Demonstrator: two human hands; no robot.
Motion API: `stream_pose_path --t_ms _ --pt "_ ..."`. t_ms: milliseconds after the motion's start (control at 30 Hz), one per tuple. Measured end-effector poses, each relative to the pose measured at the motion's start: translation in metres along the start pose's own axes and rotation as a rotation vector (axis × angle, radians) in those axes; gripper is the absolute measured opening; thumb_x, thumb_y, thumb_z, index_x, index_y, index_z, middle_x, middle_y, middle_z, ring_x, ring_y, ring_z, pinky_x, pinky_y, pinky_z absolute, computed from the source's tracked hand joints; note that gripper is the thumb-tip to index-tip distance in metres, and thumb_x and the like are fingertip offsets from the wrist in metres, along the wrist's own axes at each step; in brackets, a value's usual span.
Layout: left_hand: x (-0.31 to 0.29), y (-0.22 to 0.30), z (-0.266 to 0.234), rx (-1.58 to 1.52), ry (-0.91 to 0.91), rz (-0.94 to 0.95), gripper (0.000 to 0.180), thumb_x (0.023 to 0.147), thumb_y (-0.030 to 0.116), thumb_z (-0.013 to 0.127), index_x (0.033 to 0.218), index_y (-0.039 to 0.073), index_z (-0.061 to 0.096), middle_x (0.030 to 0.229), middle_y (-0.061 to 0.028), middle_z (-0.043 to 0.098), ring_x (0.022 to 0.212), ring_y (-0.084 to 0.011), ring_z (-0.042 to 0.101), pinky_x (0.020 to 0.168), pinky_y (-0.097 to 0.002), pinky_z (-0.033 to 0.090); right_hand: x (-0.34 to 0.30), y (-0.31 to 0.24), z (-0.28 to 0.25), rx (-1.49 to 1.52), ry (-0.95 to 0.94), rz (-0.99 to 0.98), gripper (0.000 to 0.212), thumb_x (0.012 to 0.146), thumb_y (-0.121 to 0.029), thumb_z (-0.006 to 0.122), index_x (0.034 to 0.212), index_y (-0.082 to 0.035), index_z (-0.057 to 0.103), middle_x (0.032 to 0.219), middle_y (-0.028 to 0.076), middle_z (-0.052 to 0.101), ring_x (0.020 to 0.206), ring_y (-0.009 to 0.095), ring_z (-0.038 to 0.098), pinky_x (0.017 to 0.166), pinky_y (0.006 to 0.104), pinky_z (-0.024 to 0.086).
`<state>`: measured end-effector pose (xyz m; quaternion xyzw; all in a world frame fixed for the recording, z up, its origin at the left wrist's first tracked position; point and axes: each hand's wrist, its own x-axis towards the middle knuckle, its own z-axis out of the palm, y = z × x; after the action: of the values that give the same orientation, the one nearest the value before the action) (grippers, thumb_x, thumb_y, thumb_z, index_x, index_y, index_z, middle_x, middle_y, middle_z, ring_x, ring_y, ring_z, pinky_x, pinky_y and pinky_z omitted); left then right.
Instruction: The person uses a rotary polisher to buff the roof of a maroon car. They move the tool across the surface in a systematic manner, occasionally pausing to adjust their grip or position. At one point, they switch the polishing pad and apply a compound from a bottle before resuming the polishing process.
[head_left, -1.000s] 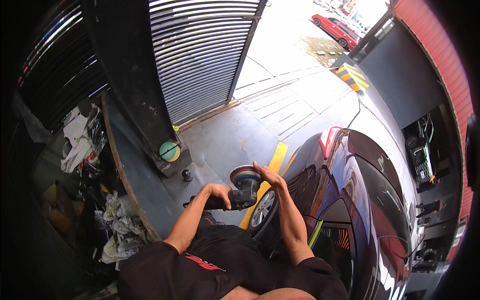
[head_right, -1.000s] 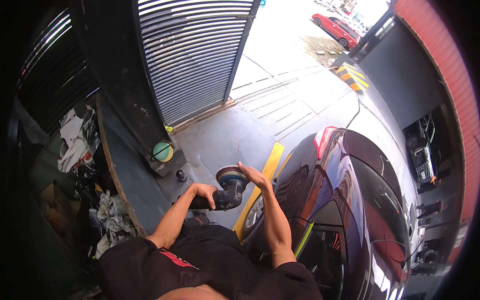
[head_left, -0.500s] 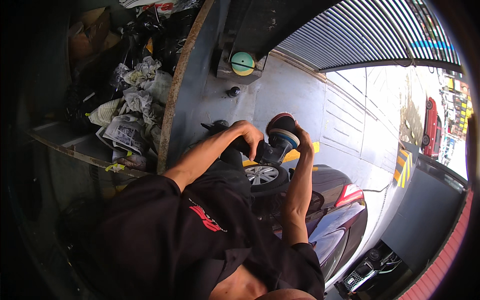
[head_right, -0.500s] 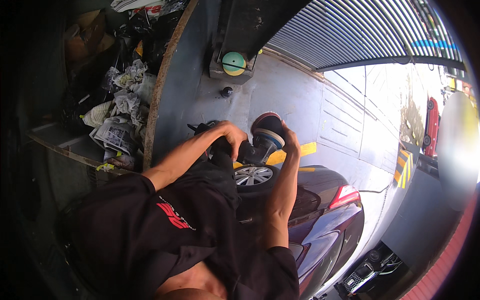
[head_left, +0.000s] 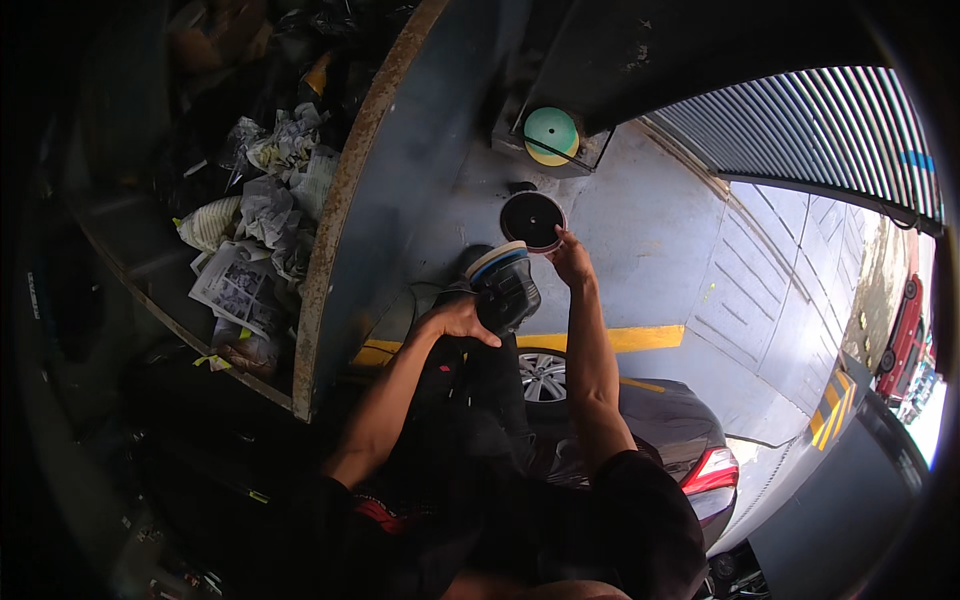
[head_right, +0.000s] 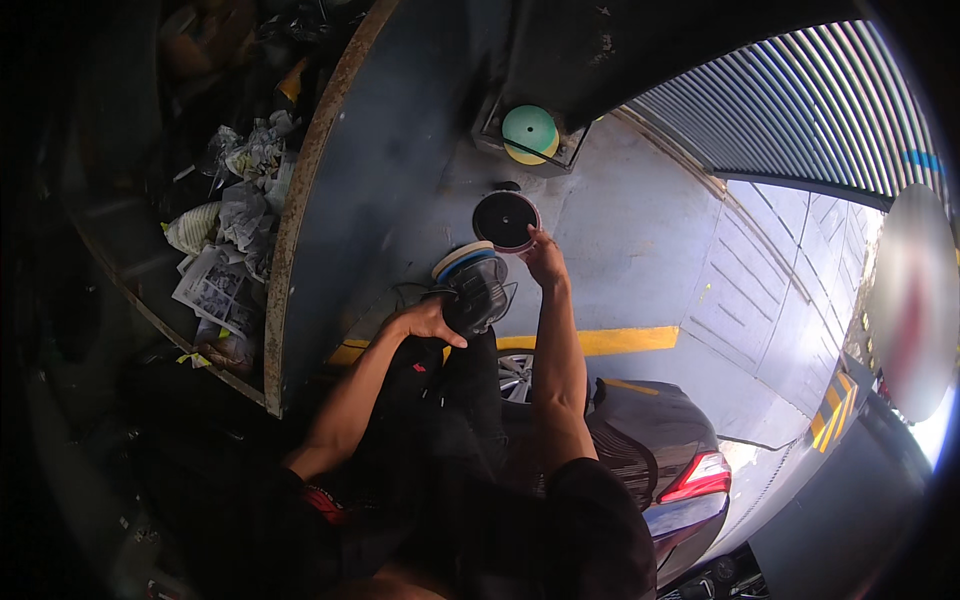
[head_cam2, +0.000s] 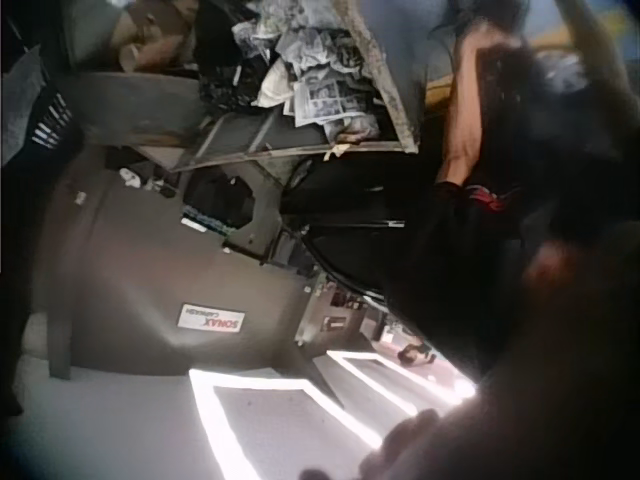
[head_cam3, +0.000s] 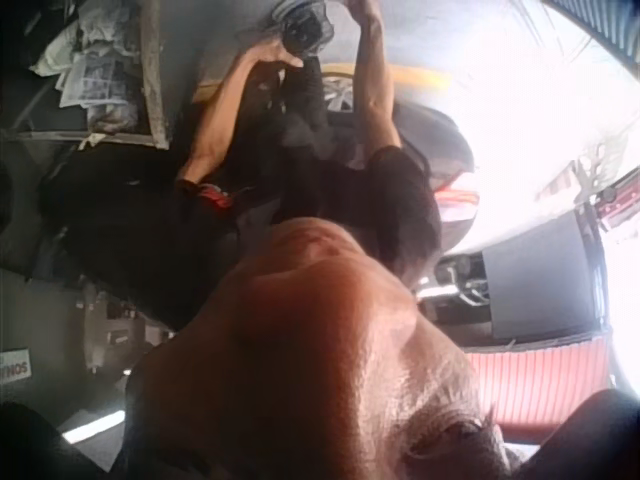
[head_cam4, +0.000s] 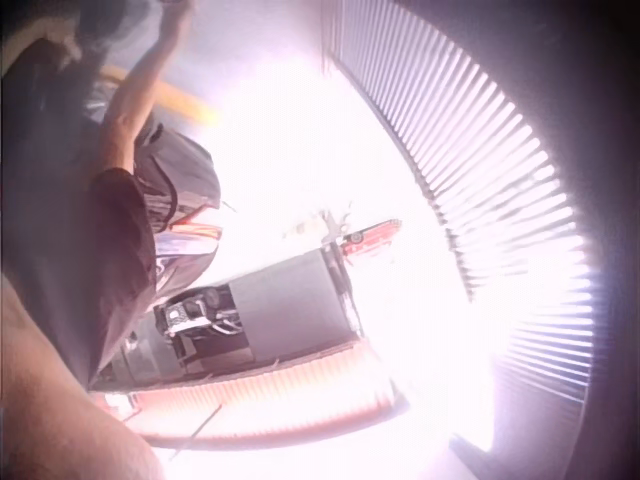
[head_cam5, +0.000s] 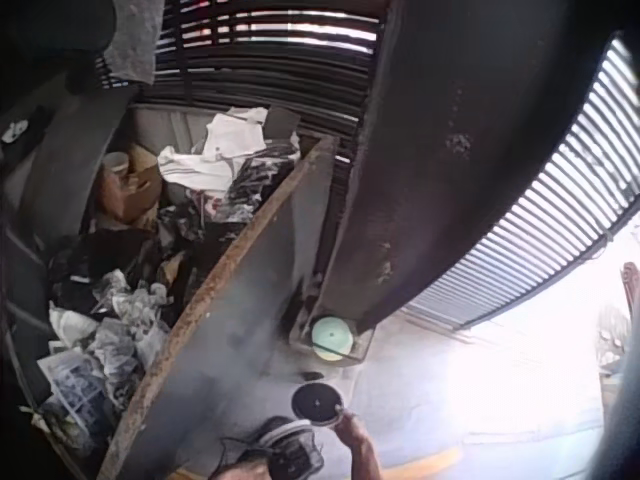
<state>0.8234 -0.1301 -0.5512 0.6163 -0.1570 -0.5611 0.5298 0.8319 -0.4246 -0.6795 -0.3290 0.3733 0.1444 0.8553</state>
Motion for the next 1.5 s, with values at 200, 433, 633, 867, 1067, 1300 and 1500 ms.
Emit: stream_pose_path --t_ms 200,433,633,867,1067,1300,1500 --pt "-0.033 -0.038 -0.003 -0.142 0.211 -0.139 0.094 0.061 0.030 0.097 0.140 0.002 0.054 0.132 -0.0108 0.062 0.127 -0.0257 0.056 0.113 -0.0396 0.041 0.105 0.002 0.042 -0.493 0.387 -0.769 0.027 0.097 -0.005 0.066 0.124 -0.006 0.064 0.127 0.011 0.067 0.116 0.027 0.065 0.098 0.0405 0.053" --pt "-0.055 -0.057 -0.003 -0.230 0.248 -0.280 0.075 0.066 0.023 0.094 0.131 0.007 0.062 0.124 -0.0073 0.066 0.118 -0.0227 0.060 0.105 -0.0386 0.047 0.188 -0.026 0.075 -1.055 0.619 -1.373 0.038 0.084 0.010 0.060 0.110 -0.013 0.076 0.158 0.020 0.043 0.149 0.043 0.032 0.122 0.0510 0.030" --pt "-0.051 -0.064 -0.001 -0.288 0.278 -0.284 0.063 0.068 0.025 0.091 0.123 0.006 0.066 0.115 -0.0057 0.068 0.110 -0.0221 0.062 0.101 -0.0367 0.048 0.240 -0.016 0.070 -0.640 0.862 -0.959 0.076 0.079 0.002 0.071 0.147 -0.012 0.041 0.153 0.025 0.037 0.145 0.042 0.035 0.121 0.0509 0.030" --pt "-0.039 -0.057 -0.004 -0.276 0.270 -0.248 0.066 0.067 0.025 0.091 0.124 0.005 0.065 0.116 -0.0058 0.067 0.110 -0.0218 0.061 0.102 -0.0368 0.047 0.289 -0.017 0.046 0.062 0.848 -0.442 0.061 0.085 -0.003 0.071 0.139 -0.002 0.040 0.128 0.022 0.055 0.111 0.039 0.064 0.081 0.0602 0.065" --pt "-0.031 -0.047 -0.015 -0.198 0.271 -0.217 0.070 0.067 0.027 0.091 0.127 0.004 0.063 0.120 -0.0083 0.066 0.113 -0.0236 0.061 0.103 -0.0378 0.047 0.279 -0.034 0.046 0.125 0.581 -0.229 0.039 0.087 -0.017 0.074 0.120 -0.001 0.062 0.122 0.019 0.063 0.101 0.032 0.069 0.079 0.0540 0.065" --pt "-0.031 -0.037 -0.022 -0.258 0.229 -0.271 0.072 0.066 0.026 0.091 0.127 0.002 0.063 0.121 -0.0086 0.066 0.114 -0.0231 0.060 0.103 -0.0371 0.047 0.243 -0.017 0.071 0.106 1.113 -0.386 0.050 0.094 -0.041 0.054 0.119 0.000 0.066 0.129 0.014 0.062 0.109 0.033 0.065 0.090 0.0505 0.056" --pt "-0.035 -0.042 -0.021 -0.264 0.203 -0.290 0.071 0.067 0.026 0.091 0.127 0.003 0.064 0.121 -0.0085 0.067 0.114 -0.0236 0.061 0.104 -0.0377 0.047 0.233 -0.005 0.062 0.707 0.412 -0.421 0.054 0.086 -0.031 0.050 0.136 -0.009 0.059 0.139 0.013 0.059 0.126 0.036 0.058 0.110 0.0548 0.045"
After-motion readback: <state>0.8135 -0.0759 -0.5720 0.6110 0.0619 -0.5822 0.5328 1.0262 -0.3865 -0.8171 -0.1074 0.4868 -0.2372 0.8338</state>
